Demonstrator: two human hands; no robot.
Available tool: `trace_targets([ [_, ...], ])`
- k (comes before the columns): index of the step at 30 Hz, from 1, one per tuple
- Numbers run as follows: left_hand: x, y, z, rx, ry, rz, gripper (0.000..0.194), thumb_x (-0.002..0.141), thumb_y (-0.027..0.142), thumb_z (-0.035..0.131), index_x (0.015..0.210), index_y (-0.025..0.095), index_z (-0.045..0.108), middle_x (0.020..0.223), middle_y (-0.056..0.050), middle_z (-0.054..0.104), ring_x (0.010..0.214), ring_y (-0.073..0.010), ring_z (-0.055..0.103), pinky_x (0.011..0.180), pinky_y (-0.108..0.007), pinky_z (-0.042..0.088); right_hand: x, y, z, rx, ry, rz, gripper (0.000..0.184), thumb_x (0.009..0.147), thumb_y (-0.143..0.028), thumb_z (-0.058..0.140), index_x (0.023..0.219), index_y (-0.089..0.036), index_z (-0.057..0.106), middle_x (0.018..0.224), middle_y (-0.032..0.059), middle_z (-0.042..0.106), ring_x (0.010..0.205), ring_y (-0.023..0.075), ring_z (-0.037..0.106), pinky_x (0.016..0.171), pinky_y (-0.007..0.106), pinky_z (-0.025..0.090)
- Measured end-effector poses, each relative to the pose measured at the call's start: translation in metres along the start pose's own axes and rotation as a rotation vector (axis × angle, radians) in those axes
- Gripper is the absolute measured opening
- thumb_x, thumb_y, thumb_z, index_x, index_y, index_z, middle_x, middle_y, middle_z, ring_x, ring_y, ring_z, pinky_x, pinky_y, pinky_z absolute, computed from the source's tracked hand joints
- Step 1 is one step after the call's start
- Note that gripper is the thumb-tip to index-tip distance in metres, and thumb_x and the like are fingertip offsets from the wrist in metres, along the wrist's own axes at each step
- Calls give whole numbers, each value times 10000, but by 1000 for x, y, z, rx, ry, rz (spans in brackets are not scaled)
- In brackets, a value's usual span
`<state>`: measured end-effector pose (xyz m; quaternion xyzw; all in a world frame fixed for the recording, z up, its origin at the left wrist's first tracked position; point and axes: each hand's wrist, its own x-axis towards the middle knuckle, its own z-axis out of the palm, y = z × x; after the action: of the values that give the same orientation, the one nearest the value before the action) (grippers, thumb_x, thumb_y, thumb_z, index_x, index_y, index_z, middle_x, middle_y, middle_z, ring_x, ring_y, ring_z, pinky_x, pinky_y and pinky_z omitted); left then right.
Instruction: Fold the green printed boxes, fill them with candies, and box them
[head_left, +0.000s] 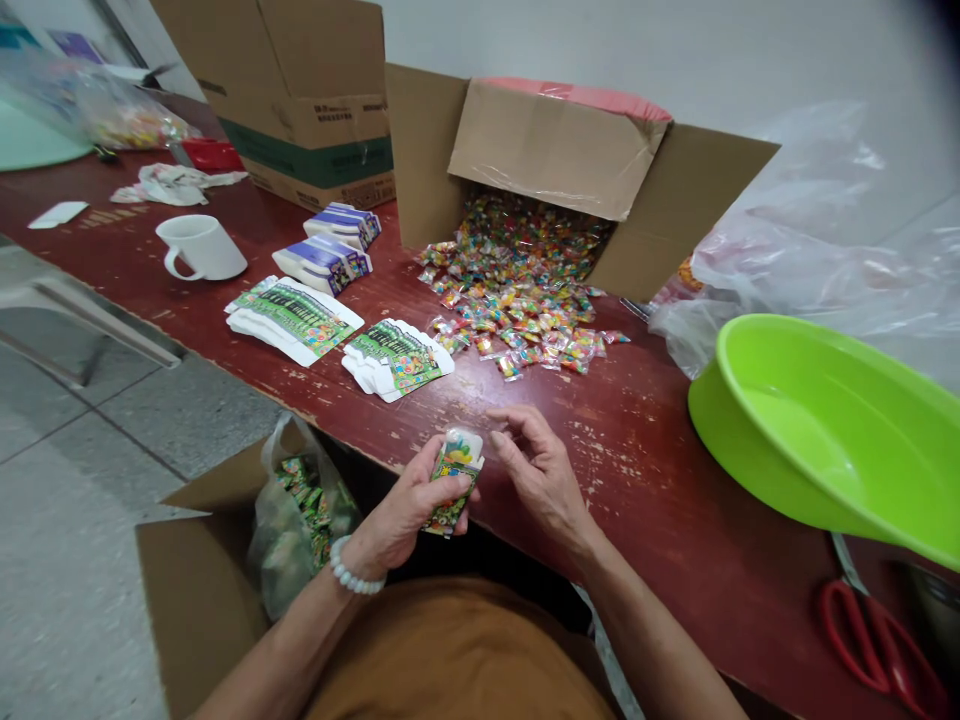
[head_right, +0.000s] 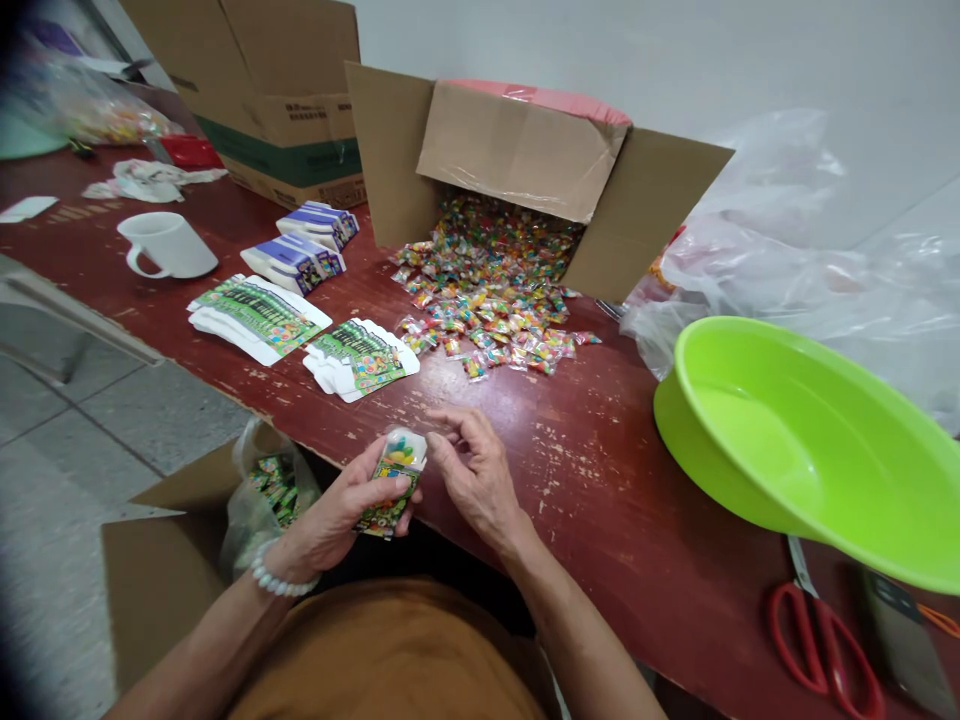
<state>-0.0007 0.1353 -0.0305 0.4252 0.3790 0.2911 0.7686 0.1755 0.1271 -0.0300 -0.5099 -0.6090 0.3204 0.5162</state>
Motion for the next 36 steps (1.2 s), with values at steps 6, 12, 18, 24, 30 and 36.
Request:
trace_targets([
  [6, -1, 2, -1, 70, -5, 74, 329, 829, 262, 644, 1108, 210, 478, 812, 31, 556, 614, -89, 528, 542, -207, 488, 6, -2, -4, -160, -177, -181, 87, 882, -202, 646, 883, -233, 728, 1067, 69, 599, 1035, 201, 597, 915, 364, 490],
  [12, 0, -1, 0, 99, -18, 60, 355, 802, 265, 666, 1090, 197, 469, 807, 29, 561, 588, -81, 514, 525, -196, 466, 7, 2, -4, -191, -150, -70, 123, 808, -116, 617, 749, -191, 695, 983, 70, 616, 958, 195, 621, 823, 329, 509],
  [18, 0, 1, 0, 96, 25, 44, 362, 845, 401, 665, 1093, 199, 497, 777, 19, 604, 526, -86, 550, 505, -202, 449, 10, 2, -11, -136, -155, -43, 133, 802, -146, 613, 684, -194, 654, 877, 37, 620, 817, 160, 614, 712, 278, 496],
  [24, 4, -2, 1, 137, 73, 75, 294, 830, 442, 677, 906, 176, 578, 679, 29, 563, 497, -83, 489, 469, -201, 434, 8, 0, -8, -110, -206, 15, 122, 830, -175, 594, 721, -189, 648, 846, 31, 619, 754, 146, 592, 607, 240, 451],
  [30, 7, -3, -2, 264, 44, 108, 333, 789, 460, 704, 742, 155, 580, 630, 14, 552, 485, -82, 467, 451, -192, 400, 14, -10, -6, -145, -243, -156, 275, 859, -286, 691, 1126, -230, 652, 1006, 45, 645, 866, 158, 610, 767, 288, 505],
  [36, 6, -5, 1, 186, 39, 83, 351, 793, 478, 697, 760, 153, 566, 603, 28, 536, 456, -69, 463, 451, -180, 392, 9, -21, -3, -315, -232, -253, 129, 862, -190, 635, 976, -190, 696, 933, 75, 674, 872, 189, 626, 801, 331, 513],
])
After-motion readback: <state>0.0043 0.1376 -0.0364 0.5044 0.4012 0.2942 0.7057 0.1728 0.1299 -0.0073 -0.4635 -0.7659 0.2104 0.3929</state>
